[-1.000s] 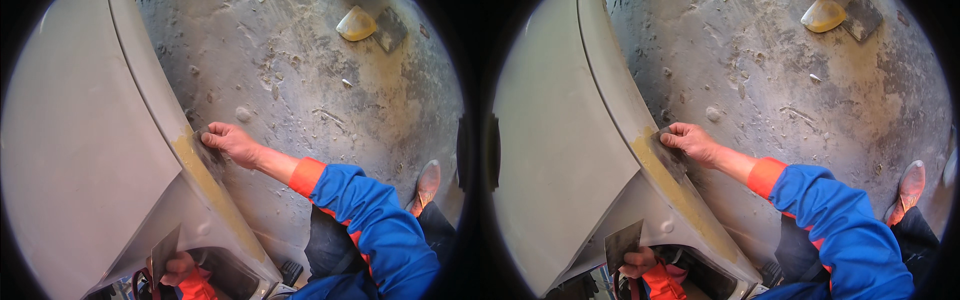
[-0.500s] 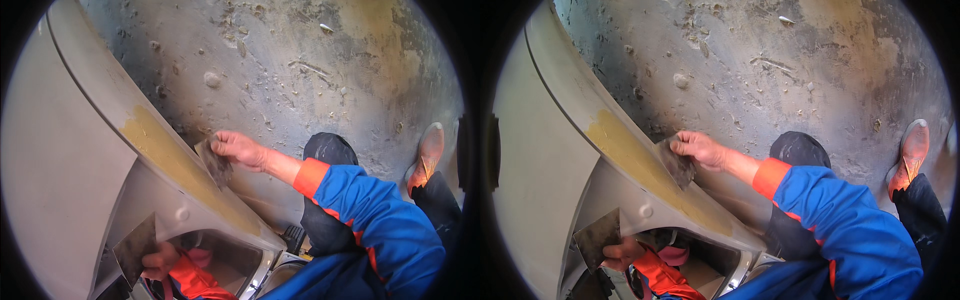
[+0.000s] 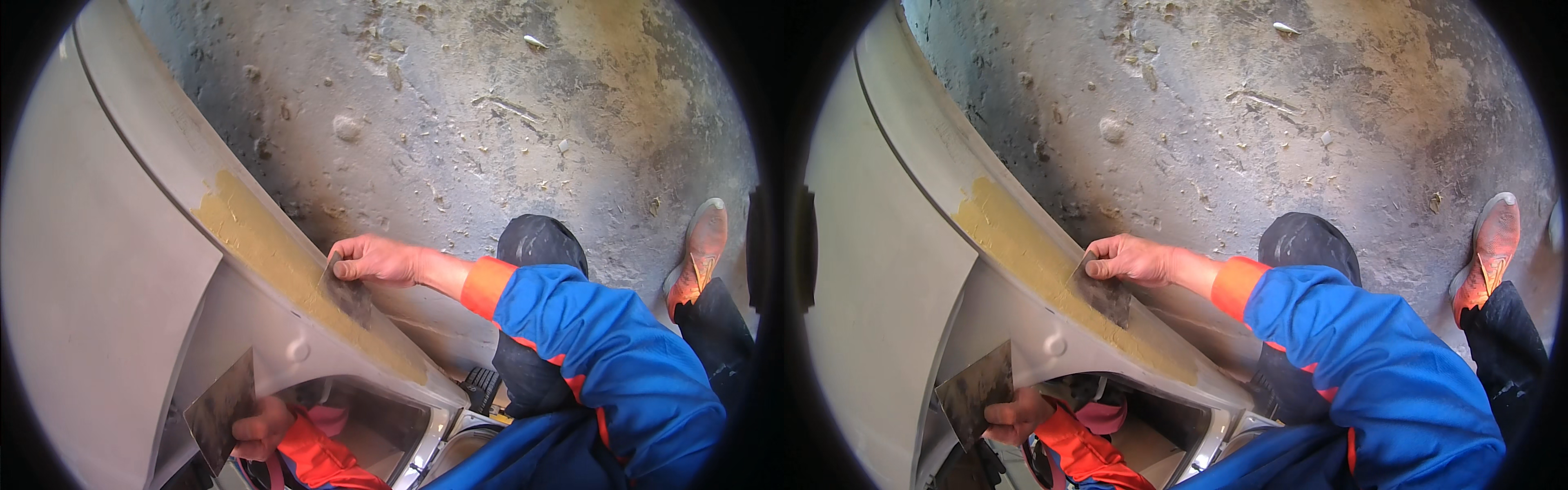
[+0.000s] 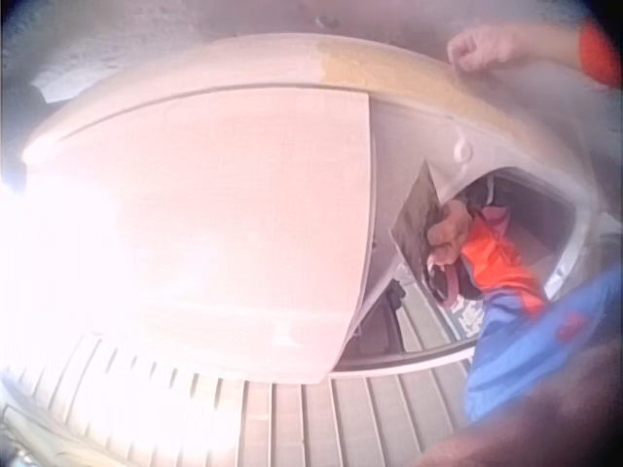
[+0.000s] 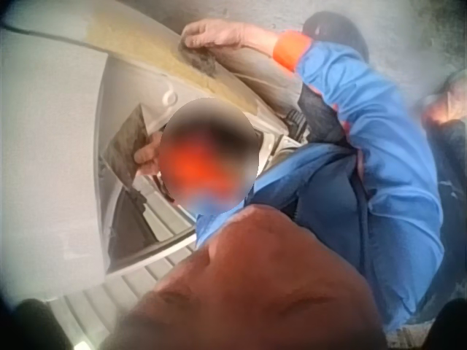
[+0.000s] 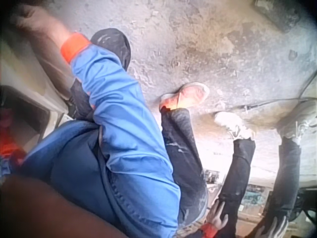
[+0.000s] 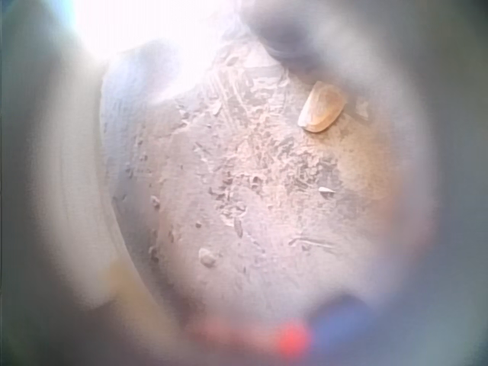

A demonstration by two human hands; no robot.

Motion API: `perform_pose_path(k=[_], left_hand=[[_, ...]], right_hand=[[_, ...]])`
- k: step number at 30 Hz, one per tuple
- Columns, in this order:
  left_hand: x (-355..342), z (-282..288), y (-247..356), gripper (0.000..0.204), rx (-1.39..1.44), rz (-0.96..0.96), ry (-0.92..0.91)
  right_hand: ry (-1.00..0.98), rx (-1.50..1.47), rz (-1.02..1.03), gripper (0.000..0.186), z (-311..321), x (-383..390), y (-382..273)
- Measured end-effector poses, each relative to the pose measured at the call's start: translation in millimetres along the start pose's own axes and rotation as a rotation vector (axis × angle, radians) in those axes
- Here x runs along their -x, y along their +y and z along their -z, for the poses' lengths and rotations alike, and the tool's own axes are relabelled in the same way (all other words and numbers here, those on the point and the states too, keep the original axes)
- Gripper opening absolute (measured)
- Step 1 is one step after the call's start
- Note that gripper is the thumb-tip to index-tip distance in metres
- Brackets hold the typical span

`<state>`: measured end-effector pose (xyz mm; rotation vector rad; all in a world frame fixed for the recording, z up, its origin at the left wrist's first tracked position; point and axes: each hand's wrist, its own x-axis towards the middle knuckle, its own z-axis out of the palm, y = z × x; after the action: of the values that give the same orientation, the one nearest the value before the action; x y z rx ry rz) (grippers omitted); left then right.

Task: The person applies body filler to a car door using a putty knife, spreading the material along the edge and smoothing the surface. The person repeatedly scrapes filler from one knife to another and continues applying it to the door panel.

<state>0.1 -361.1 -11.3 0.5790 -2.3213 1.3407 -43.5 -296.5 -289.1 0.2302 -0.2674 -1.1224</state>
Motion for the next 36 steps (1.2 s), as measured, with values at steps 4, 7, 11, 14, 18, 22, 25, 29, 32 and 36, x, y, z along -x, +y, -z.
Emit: perform_pose_path(k=[4,7,11,14,18,22,25,29,32,36], left_hand=[[0,5,-4,0.026,-0.100,-0.092,-0.027],[4,8,-12,0.027,-0.221,-0.202,-0.037],[12,5,-17,0.030,-0.237,-0.282,0.053],[10,1,-11,0.023,-0.049,-0.063,0.101],[-5,-1,-2,0.022,-0.131,-0.151,0.044],[-2,-7,-2,0.020,0.386,0.188,0.113],[8,-3,-11,0.018,0.349,0.160,0.124],[10,2,-21,0.019,0.243,0.106,0.089],[6,1,-16,0.021,0.246,0.144,0.093],[2,-10,-3,0.025,0.320,0.190,0.159]], right_hand=[[0.040,0.039,0.063,0.033,-5,-2,6],[0.160,0.100,0.144,0.031,-11,-3,12],[0.271,0.129,0.191,0.029,-14,-7,20],[0.373,0.163,0.208,0.025,-8,-10,27],[0.614,0.322,0.154,0.021,10,-6,28],[0.463,0.091,0.166,0.024,27,7,12],[0.211,0.102,0.161,0.025,31,17,-8],[0.106,0.418,0.063,0.021,26,28,-29],[0.031,0.487,-0.040,0.020,17,29,-30],[0.046,0.610,-0.052,0.024,7,19,-22]])
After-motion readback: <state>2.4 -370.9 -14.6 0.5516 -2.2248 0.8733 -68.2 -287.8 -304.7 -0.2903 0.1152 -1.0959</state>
